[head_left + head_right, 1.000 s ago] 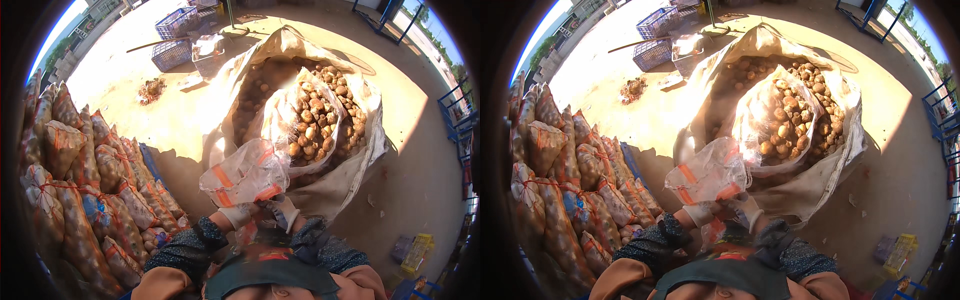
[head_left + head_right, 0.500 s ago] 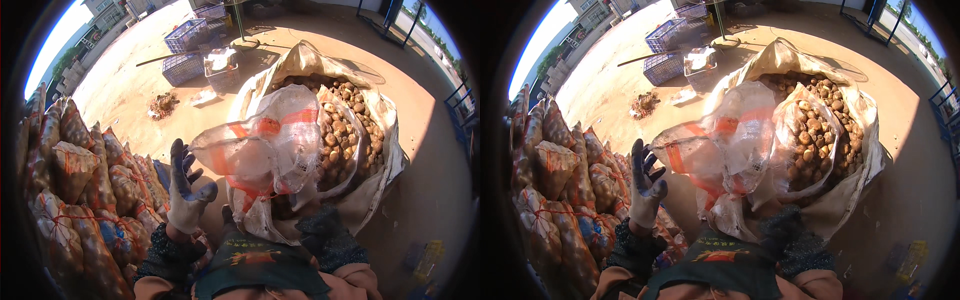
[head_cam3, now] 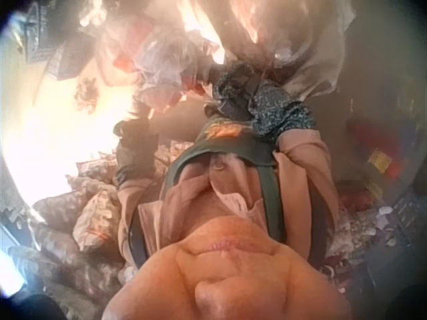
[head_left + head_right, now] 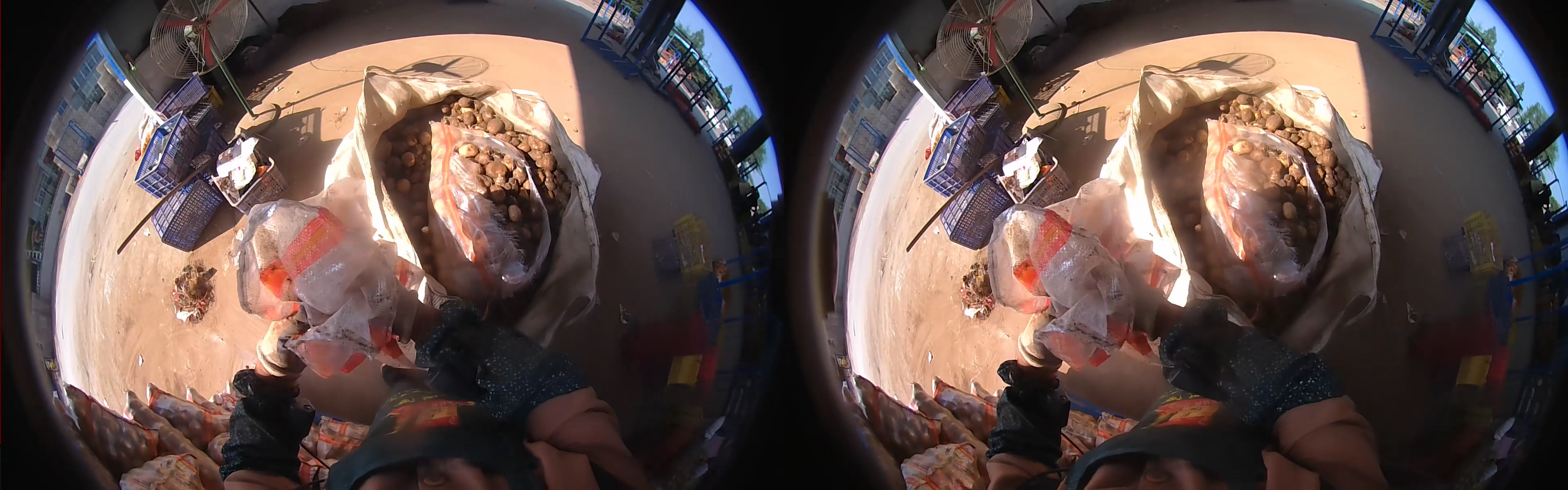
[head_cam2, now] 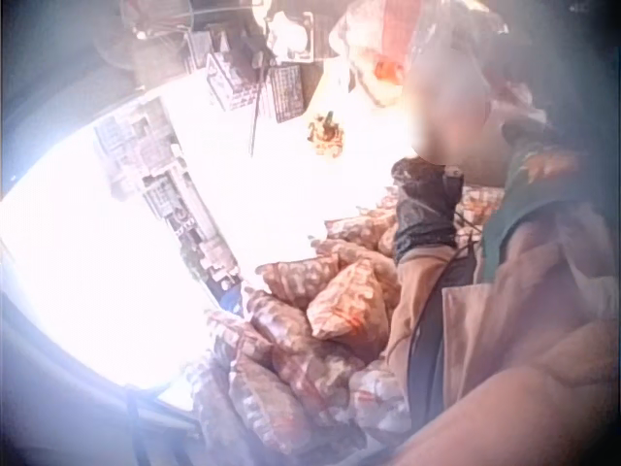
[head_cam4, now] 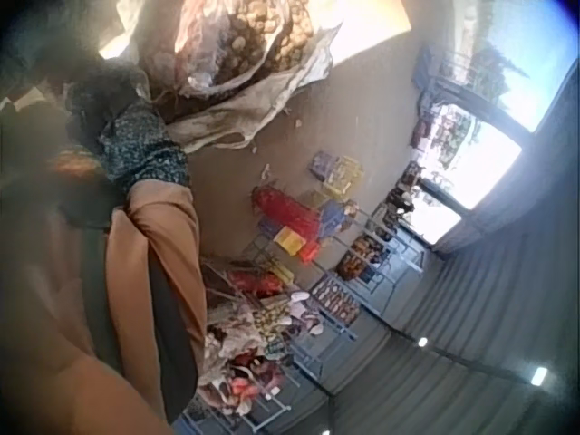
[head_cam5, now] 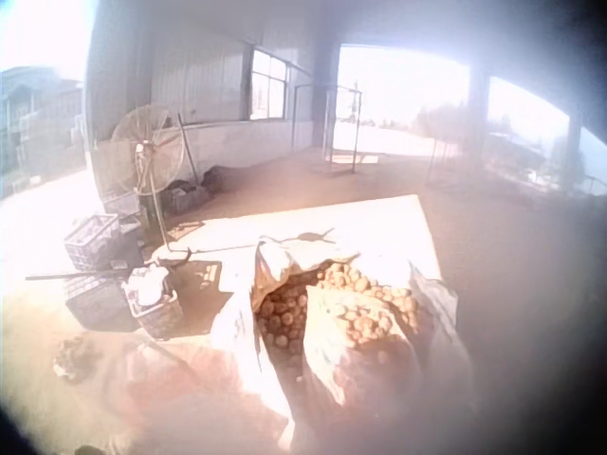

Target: The recorder is sorting potatoes from a bulk bag and placing them into smaller plastic bags for distribution.

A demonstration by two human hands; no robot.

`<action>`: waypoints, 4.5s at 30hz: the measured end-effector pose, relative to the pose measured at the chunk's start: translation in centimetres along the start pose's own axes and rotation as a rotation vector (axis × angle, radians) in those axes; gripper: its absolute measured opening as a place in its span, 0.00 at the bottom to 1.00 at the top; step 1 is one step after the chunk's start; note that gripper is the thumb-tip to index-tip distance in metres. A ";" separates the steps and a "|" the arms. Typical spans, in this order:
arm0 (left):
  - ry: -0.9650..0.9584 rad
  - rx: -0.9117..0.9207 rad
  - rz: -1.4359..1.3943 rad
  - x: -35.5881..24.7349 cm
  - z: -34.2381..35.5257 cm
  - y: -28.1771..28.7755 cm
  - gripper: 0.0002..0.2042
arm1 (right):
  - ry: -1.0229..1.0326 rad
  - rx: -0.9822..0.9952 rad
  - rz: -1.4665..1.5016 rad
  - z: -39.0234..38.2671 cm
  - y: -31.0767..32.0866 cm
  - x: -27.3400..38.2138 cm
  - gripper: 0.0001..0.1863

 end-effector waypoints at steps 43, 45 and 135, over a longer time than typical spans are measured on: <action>-0.754 0.345 1.000 12.7 43.6 2.5 0.27 | -1.083 -1.144 -1.000 -5.4 23.1 -8.8 0.30; -0.685 0.582 1.162 14.5 48.5 -1.3 0.19 | -1.112 -1.113 -1.063 -5.1 23.2 -10.7 0.24; 0.043 1.133 0.040 15.8 77.4 -41.0 0.08 | -0.973 -1.637 -1.305 -1.7 34.4 -6.0 0.34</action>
Point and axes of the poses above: each hand's wrist, its own z-axis towards the middle knuckle, its own y-axis out of the back of the hand, x = y × z, the point moved 2 cm from there along z, towards the middle knuckle, and after that the axes turned 2 degrees about -y, right-handed, at the moved point
